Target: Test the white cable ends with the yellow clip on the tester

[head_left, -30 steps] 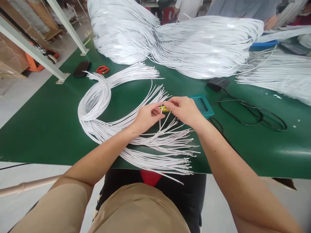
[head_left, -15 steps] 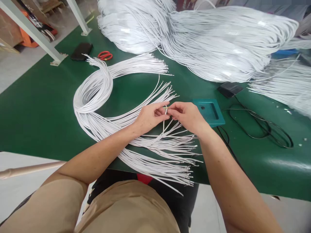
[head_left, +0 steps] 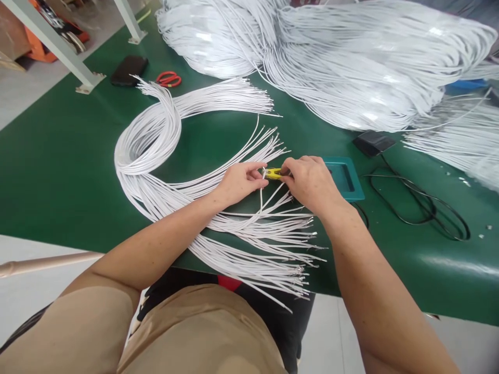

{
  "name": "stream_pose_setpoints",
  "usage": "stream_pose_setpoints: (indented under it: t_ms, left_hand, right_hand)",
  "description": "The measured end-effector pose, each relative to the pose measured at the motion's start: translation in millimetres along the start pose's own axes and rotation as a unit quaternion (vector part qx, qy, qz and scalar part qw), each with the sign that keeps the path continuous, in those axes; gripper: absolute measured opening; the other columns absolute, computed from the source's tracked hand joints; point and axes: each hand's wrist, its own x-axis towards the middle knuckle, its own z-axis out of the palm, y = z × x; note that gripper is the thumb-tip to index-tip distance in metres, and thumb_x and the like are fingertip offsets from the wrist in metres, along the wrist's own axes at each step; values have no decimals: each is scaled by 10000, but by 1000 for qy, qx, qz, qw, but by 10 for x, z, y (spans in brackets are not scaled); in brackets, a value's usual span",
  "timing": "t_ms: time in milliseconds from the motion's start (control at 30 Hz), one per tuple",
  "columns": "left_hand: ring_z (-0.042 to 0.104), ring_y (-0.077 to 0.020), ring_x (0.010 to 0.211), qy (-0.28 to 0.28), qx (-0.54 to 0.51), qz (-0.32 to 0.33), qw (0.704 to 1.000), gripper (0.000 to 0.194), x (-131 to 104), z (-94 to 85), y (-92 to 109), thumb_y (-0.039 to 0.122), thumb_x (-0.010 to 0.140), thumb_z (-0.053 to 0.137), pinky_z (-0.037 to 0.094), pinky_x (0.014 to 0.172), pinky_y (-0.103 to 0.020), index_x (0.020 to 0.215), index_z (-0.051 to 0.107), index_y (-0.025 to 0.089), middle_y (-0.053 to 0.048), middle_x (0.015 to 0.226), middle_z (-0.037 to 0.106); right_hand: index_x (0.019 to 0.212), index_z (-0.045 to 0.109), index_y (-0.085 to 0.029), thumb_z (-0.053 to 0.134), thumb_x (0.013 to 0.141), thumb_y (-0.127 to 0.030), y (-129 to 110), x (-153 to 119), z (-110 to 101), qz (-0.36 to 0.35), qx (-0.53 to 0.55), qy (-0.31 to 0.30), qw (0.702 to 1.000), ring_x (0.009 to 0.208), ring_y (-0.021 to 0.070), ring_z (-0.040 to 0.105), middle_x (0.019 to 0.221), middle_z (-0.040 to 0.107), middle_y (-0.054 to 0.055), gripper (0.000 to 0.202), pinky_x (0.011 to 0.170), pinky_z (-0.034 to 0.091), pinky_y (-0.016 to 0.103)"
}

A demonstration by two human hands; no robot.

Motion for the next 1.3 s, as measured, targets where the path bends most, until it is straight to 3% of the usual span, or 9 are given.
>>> stream_pose_setpoints:
  t_ms: [233, 367, 667, 733, 800, 900, 967, 1100, 1300]
  left_hand:
    - [660, -123, 704, 29, 68, 5, 997, 536, 13, -3, 4, 234, 747, 719, 512, 842, -299, 1271, 667, 135, -20, 828, 731]
    - [655, -118, 713, 35, 119, 1, 992, 527, 4, -16, 38, 244, 746, 729, 507, 849, -282, 1264, 680, 156, -11, 844, 735]
    - [647, -122, 739, 27, 185, 9, 982, 518, -11, -18, 54, 266, 772, 721, 498, 842, -280, 1279, 674, 174, -9, 875, 736]
    - [645, -123, 739, 27, 184, 7, 983, 525, -17, -20, 46, 275, 770, 723, 500, 838, -279, 1282, 672, 170, -12, 878, 737]
    - [647, -126, 743, 23, 177, 8, 984, 521, -24, -26, 40, 283, 766, 724, 502, 834, -278, 1271, 678, 162, -17, 880, 738]
    - [652, -126, 752, 16, 157, 9, 987, 509, -34, -50, 26, 282, 757, 722, 504, 834, -276, 1250, 690, 161, -20, 887, 739]
    - [652, -126, 753, 18, 147, 7, 989, 515, -40, -76, 11, 286, 750, 721, 506, 833, -275, 1250, 691, 163, -20, 890, 737]
    - [639, -122, 719, 28, 127, 6, 992, 539, -53, -133, -15, 303, 730, 730, 510, 827, -287, 1250, 689, 165, -23, 864, 721]
    - [608, -109, 704, 26, 38, 40, 998, 630, -115, -144, 37, 324, 698, 764, 511, 772, -277, 1297, 647, 167, -25, 863, 676]
  right_hand:
    - [839, 671, -164, 575, 856, -110, 34, 26, 3, 10, 26, 8, 1000, 946, 267, 556, 780, 629, 96, 111, 804, 338, 364]
    - [839, 682, -165, 558, 856, -126, 43, 39, 26, 22, 22, 18, 999, 915, 267, 540, 752, 575, 95, 131, 800, 344, 375]
    - [869, 680, -163, 534, 865, -136, 20, 33, 19, 40, 23, -1, 999, 927, 266, 542, 774, 599, 102, 149, 850, 399, 405]
    - [934, 680, -164, 544, 884, -182, 23, -27, 24, 31, 26, 22, 999, 1009, 276, 549, 882, 658, 114, 145, 920, 409, 444]
    - [1069, 664, -155, 506, 928, -230, 45, -110, 50, 50, -2, 82, 995, 1173, 306, 516, 1132, 671, 147, 225, 1043, 347, 541]
    - [1278, 587, -126, 409, 984, -275, 99, -212, 129, 137, -53, 143, 979, 1358, 367, 403, 1412, 537, 207, 375, 1113, 197, 685]
    - [1345, 549, -117, 378, 1000, -314, 133, -235, 189, 172, -47, 142, 974, 1383, 383, 389, 1441, 510, 226, 432, 1110, 186, 711]
    - [1352, 555, -112, 412, 990, -330, 153, -232, 236, 177, -11, 142, 974, 1377, 380, 422, 1432, 524, 226, 446, 1123, 203, 698]
    - [1316, 584, -152, 438, 980, -340, 45, -487, 57, 172, 65, 215, 959, 1298, 331, 513, 1390, 578, 184, 412, 1133, 279, 611]
